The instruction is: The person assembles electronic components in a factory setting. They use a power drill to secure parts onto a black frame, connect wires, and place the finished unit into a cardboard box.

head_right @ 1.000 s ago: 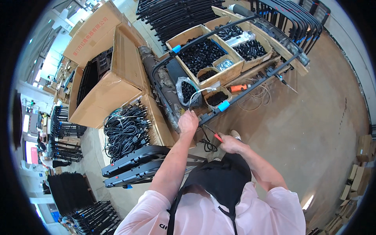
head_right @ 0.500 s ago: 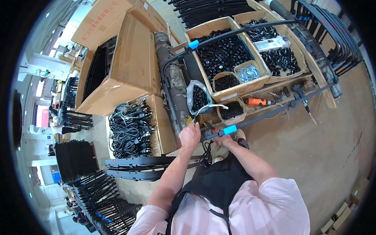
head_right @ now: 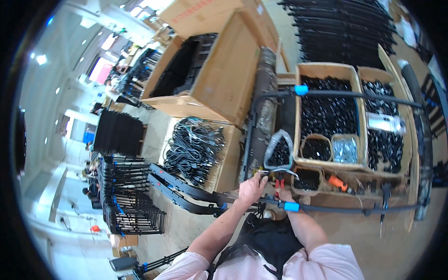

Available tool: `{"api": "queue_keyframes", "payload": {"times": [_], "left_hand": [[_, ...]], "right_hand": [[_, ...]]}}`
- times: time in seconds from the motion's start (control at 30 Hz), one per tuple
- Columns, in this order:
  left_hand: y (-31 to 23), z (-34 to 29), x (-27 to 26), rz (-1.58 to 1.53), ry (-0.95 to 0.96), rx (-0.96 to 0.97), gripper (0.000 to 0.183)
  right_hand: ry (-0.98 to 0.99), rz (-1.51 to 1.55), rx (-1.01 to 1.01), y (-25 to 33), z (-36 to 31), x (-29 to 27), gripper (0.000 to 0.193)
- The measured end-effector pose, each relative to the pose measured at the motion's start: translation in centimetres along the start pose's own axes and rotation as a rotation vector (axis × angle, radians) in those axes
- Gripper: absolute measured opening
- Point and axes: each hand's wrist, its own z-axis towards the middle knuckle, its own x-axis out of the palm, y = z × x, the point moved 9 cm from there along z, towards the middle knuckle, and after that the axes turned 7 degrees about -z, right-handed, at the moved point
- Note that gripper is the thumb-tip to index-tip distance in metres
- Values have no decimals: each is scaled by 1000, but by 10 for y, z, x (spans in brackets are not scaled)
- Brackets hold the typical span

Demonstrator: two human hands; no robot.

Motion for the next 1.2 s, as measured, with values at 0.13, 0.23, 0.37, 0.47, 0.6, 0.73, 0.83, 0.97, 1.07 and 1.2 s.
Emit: {"api": "queue_keyframes", "payload": {"times": [0.13, 0.23, 0.37, 0.47, 0.6, 0.73, 0.83, 0.97, 1.07, 1.2], "left_hand": [[-8, 12, -64, -261, -223, -27, 30], [-24, 41, -173, -268, -543, 168, 18], [-35, 75, -341, -15, -889, 319, 16], [-17, 130, -439, 119, -929, 296, 17], [74, 224, -502, 393, -816, 42, 27], [115, 302, -525, 530, -716, -172, 37], [175, 343, -526, 431, -524, -403, 35], [181, 356, -525, 646, -576, -297, 26], [147, 342, -537, 721, -816, -29, 17], [94, 289, -581, 350, -1160, 165, 25]], "right_hand": [[145, 153, -113, -6, -6, -7, 32], [324, 392, -190, -29, -23, -23, 27], [457, 506, -126, -37, -88, -63, 20], [196, 209, -6, -78, -109, -108, 13], [-64, 55, 16, -70, -178, -188, 36], [-207, -123, 12, -108, -235, -234, 47], [-362, 83, 49, -125, -265, -238, 46], [-291, 172, 75, -78, -316, -216, 46], [-220, 80, 22, -22, -339, -194, 43], [-41, -313, -167, 90, -371, -176, 45]]}}
